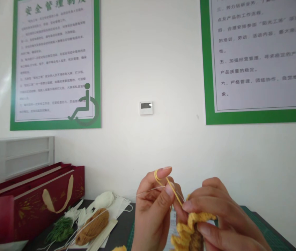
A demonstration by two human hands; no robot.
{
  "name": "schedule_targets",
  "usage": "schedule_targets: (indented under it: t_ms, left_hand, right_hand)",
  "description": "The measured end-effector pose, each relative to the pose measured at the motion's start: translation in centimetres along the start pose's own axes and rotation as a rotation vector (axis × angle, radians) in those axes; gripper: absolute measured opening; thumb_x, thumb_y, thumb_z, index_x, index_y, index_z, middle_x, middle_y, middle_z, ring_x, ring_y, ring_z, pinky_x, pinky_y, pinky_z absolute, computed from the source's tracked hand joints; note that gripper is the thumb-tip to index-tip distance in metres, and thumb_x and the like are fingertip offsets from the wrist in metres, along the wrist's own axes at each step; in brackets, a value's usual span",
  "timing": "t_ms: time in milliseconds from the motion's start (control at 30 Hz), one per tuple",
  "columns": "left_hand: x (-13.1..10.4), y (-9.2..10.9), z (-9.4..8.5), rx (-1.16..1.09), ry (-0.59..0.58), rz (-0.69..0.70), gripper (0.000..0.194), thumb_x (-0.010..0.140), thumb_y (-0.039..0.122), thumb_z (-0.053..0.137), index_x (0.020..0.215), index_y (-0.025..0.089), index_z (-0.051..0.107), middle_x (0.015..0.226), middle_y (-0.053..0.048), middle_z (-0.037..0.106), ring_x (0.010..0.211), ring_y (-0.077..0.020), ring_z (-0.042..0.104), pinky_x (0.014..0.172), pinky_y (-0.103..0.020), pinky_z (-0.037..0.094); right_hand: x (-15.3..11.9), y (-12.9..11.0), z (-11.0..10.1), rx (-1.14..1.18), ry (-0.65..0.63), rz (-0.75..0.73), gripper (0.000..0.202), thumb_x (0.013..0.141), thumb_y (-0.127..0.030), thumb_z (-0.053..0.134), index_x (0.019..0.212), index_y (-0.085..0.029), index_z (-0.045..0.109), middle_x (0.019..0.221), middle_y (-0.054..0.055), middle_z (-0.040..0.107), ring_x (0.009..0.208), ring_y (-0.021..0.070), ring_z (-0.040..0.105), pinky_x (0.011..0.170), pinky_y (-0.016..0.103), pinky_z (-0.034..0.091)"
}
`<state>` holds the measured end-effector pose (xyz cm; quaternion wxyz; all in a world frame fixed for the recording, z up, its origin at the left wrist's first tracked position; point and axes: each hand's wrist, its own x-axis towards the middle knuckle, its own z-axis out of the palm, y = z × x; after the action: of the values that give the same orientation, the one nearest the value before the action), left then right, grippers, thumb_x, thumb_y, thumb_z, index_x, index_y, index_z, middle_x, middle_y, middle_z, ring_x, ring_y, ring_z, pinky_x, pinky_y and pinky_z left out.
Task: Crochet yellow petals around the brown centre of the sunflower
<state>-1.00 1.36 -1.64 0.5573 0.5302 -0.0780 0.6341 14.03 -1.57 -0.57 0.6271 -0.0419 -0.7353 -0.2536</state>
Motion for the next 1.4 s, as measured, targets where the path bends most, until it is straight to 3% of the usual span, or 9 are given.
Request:
schedule_targets:
  t_ms: [300, 367, 467, 567, 700, 867, 1033, 1200, 1400]
  left_hand:
    - [1.6, 1.4, -3.0, 0.299, -0.06, -0.09, 0.02, 0.092, 0.029, 0.073, 0.11, 0.023, 0.082, 0.061, 0.002, 0.057, 0.06, -0.0136, 0.055, 0.058, -0.024, 0.046]
    - [1.6, 1.8, -4.2, 0.34, -0.147, -0.101, 0.031, 0.084, 0.032, 0.082, 0.114, 0.026, 0.081, 0.058, 0.005, 0.049, 0.061, -0.0154, 0.053, 0.067, -0.031, 0.051]
    - [1.6, 2.9, -6.3, 0.44, -0.324, -0.153, 0.048, 0.07, 0.023, 0.091, 0.116, 0.028, 0.08, 0.067, 0.0, 0.06, 0.065, -0.0183, 0.058, 0.07, -0.037, 0.051]
    - [1.7, 3.9, -8.4, 0.564, -0.428, -0.181, 0.021, 0.078, 0.022, 0.086, 0.099, 0.025, 0.082, 0.076, -0.003, 0.062, 0.078, -0.0206, 0.06, 0.08, -0.04, 0.052]
    - [2.2, 4.3, -11.2, 0.716, -0.576, -0.268, 0.025, 0.092, 0.031, 0.074, 0.113, 0.019, 0.071, 0.103, -0.005, 0.071, 0.086, -0.0197, 0.067, 0.082, -0.041, 0.059]
    - [1.7, 4.2, -14.8, 0.764, -0.493, -0.292, 0.035, 0.098, 0.034, 0.067, 0.128, 0.018, 0.064, 0.125, -0.01, 0.069, 0.101, -0.0246, 0.07, 0.086, -0.046, 0.061]
    - [-0.5, 5.0, -16.7, 0.792, -0.359, -0.296, 0.035, 0.098, 0.035, 0.067, 0.128, 0.018, 0.065, 0.129, -0.011, 0.068, 0.109, -0.0272, 0.069, 0.091, -0.049, 0.059]
    - [-0.8, 5.8, -17.9, 0.848, -0.269, -0.316, 0.033, 0.098, 0.034, 0.067, 0.127, 0.018, 0.066, 0.132, -0.011, 0.067, 0.113, -0.0282, 0.067, 0.095, -0.051, 0.058]
    - [2.8, 8.6, -17.6, 0.91, -0.166, -0.249, 0.035, 0.098, 0.035, 0.066, 0.129, 0.019, 0.064, 0.134, -0.012, 0.066, 0.114, -0.0283, 0.067, 0.094, -0.051, 0.058]
  right_hand:
    - [-0.2, -0.3, -0.8, -0.188, -0.202, -0.049, 0.017, 0.091, -0.005, 0.057, 0.093, -0.019, 0.067, 0.093, 0.007, 0.08, 0.075, 0.0162, 0.073, 0.071, 0.035, 0.062]
    - [-0.1, -0.1, -1.0, -0.16, -0.251, -0.059, 0.016, 0.093, -0.006, 0.057, 0.093, -0.018, 0.068, 0.09, 0.008, 0.079, 0.071, 0.0157, 0.071, 0.066, 0.032, 0.061]
    - [-0.5, 0.3, -1.6, -0.059, -0.327, -0.009, 0.011, 0.097, -0.013, 0.058, 0.094, -0.017, 0.068, 0.09, 0.009, 0.079, 0.074, 0.0169, 0.073, 0.066, 0.03, 0.061]
    - [-1.7, 1.0, -2.3, 0.028, -0.303, 0.136, 0.01, 0.098, -0.025, 0.062, 0.098, -0.021, 0.071, 0.099, 0.009, 0.08, 0.088, 0.0228, 0.077, 0.076, 0.034, 0.065]
    - [-3.1, 2.7, -3.0, 0.105, -0.225, 0.272, 0.009, 0.095, -0.021, 0.066, 0.099, -0.022, 0.074, 0.092, 0.009, 0.081, 0.087, 0.0245, 0.08, 0.073, 0.03, 0.067]
    - [-4.7, 5.8, -4.7, 0.059, -0.078, 0.444, 0.015, 0.093, -0.015, 0.069, 0.085, -0.024, 0.076, 0.083, 0.008, 0.08, 0.078, 0.0242, 0.082, 0.064, 0.027, 0.065]
    - [-7.3, 8.4, -7.5, 0.266, 0.16, 0.728, 0.015, 0.095, -0.03, 0.071, 0.082, -0.022, 0.068, 0.083, 0.01, 0.078, 0.07, 0.023, 0.08, 0.049, 0.026, 0.058]
    - [-8.4, 9.5, -9.3, 0.264, -0.046, 0.749, 0.02, 0.1, -0.033, 0.062, 0.083, -0.024, 0.065, 0.082, 0.009, 0.079, 0.067, 0.0218, 0.08, 0.049, 0.026, 0.056]
    - [-8.0, 10.7, -9.1, 0.064, -0.221, 0.606, 0.017, 0.095, -0.023, 0.069, 0.079, -0.024, 0.076, 0.076, 0.004, 0.08, 0.074, 0.0224, 0.082, 0.062, 0.025, 0.062]
